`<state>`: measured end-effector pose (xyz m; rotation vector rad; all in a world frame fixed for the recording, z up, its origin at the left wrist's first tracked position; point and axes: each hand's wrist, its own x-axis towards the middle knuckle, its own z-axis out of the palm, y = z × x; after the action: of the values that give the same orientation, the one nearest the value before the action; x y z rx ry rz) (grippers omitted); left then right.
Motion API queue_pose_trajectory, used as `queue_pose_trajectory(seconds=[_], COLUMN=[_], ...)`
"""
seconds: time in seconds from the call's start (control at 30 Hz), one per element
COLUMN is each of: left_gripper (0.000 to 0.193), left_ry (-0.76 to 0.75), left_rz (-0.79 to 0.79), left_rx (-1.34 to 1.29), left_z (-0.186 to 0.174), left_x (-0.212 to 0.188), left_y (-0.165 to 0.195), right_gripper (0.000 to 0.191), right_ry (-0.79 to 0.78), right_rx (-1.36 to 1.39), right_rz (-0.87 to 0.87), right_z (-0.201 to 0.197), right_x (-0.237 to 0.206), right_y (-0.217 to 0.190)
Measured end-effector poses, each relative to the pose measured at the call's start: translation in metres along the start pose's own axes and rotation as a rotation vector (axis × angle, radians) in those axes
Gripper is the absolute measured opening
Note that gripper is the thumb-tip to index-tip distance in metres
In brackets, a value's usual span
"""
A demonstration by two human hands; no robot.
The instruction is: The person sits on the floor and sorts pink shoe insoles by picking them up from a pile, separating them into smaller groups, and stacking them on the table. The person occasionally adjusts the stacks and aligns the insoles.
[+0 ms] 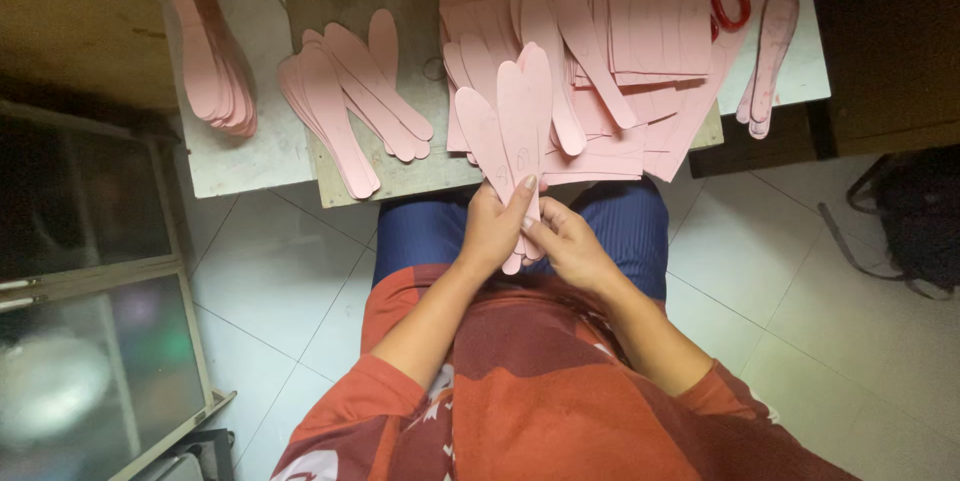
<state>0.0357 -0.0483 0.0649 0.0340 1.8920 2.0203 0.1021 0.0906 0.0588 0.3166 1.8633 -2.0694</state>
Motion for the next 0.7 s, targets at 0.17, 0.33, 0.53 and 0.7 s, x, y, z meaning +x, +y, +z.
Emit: queue_pose_trajectory(seconds=[0.17,0.33,0.53,0.7], left_gripper=[0.034,0.05,0.053,0.072], left_ry=[0.057,-0.111,-0.123,-0.253], left_rz=[0.048,0.301,0.25,0.168], left_rx=[0.373,0.464,0.662,0.52], left_z=[0.0,0.008,0.015,0.018], left_x=[-0.003,-0.011,-0.028,-0.04], left_y=[0.007,0.014,0.007,-0.003], right_gripper=[0.041,0.067,0.103,0.071], right_ry=[0.05,0.248,0.395,0.537], right_rx=[-0.064,0.096,0.238,0.344], right_rz=[0.026,-0.128,-0.272,-0.336], right_z=[-0.02,-0.007,-0.032,-0.044], right_x=[0.004,0.011,0.007,0.011], right_y=[0.009,0.029,-0.016,-0.038])
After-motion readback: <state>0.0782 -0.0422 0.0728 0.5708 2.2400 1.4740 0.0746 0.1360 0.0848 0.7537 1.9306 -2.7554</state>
